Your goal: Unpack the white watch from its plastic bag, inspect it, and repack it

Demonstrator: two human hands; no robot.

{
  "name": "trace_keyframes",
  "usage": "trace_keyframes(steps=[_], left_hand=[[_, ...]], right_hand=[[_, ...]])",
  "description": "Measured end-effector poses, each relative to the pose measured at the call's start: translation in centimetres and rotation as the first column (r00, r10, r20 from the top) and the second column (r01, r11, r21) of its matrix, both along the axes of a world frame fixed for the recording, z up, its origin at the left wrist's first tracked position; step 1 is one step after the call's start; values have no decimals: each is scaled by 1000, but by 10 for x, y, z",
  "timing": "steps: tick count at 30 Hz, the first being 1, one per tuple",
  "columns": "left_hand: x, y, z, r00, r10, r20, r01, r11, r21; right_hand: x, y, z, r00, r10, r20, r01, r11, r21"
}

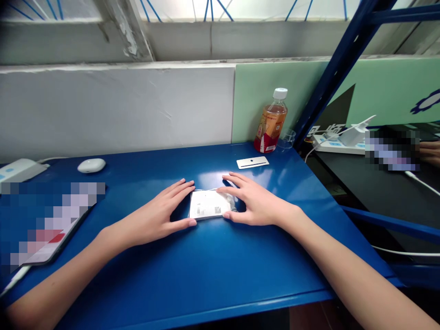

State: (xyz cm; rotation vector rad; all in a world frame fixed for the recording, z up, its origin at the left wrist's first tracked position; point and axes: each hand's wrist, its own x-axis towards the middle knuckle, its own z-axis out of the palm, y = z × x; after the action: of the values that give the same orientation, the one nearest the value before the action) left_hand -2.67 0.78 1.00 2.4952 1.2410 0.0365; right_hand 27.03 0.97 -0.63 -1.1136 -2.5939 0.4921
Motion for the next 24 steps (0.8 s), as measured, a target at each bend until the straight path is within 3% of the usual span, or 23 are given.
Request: trace_keyframes(steps=[10,24], left_hand=[[-1,5,-7,999,-3,53,-2,995,100],[0,3,-6,998,-5,60,-2,993,122]], right_hand=[[3,3,-2,1000,8,-15,-7,996,89],[5,4,-1,1000,-3,-24,5,997,73]])
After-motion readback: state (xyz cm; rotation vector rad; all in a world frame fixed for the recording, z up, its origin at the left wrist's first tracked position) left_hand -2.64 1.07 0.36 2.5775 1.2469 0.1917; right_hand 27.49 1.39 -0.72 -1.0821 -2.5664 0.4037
